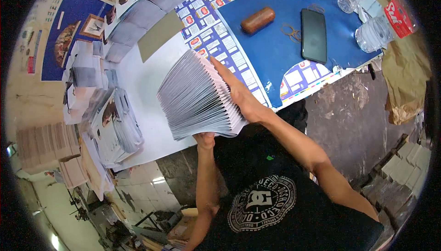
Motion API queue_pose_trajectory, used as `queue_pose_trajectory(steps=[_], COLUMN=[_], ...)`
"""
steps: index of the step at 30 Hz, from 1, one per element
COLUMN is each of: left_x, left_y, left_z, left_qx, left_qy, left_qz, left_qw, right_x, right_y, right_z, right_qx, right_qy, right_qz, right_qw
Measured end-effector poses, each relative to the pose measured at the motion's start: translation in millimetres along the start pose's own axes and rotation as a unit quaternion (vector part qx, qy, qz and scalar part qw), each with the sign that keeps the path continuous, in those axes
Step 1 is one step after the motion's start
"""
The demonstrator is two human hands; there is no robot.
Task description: The person takes a printed brochure from a stack, folds it in half by hand, and uses a small wooden tool to flatten the crease. They repeat this process with multiple brochures and place the finished items into a larger stack on the worktable.
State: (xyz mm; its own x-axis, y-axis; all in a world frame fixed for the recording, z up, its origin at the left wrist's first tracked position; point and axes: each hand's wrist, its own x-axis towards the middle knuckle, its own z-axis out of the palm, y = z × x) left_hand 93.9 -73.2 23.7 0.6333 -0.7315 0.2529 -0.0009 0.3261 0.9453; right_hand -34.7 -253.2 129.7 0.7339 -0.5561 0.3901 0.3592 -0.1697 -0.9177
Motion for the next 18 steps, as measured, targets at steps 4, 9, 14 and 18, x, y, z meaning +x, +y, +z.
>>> queue_pose_trajectory(steps=[4,9,14,18], left_x=[2,28,43,50], left_y=[9,45,48,44], left_z=[1,25,26,29], left_qx=[-0.034,0.078,-0.029,-0.070], left_qy=[0.067,0.031,0.002,0.005], left_qz=[0.001,0.022,0.033,0.043], left_qw=[0.997,0.996,0.999,0.997], right_x=[3,7,19,18], right_y=[-8,-12,-14,-12], right_z=[14,4,4,6], right_qx=[0.000,-0.029,-0.013,0.017], right_qy=[0.004,0.017,0.012,0.022], right_qz=[-0.009,-0.012,0.047,0.045], right_qw=[1.000,0.999,0.999,0.999])
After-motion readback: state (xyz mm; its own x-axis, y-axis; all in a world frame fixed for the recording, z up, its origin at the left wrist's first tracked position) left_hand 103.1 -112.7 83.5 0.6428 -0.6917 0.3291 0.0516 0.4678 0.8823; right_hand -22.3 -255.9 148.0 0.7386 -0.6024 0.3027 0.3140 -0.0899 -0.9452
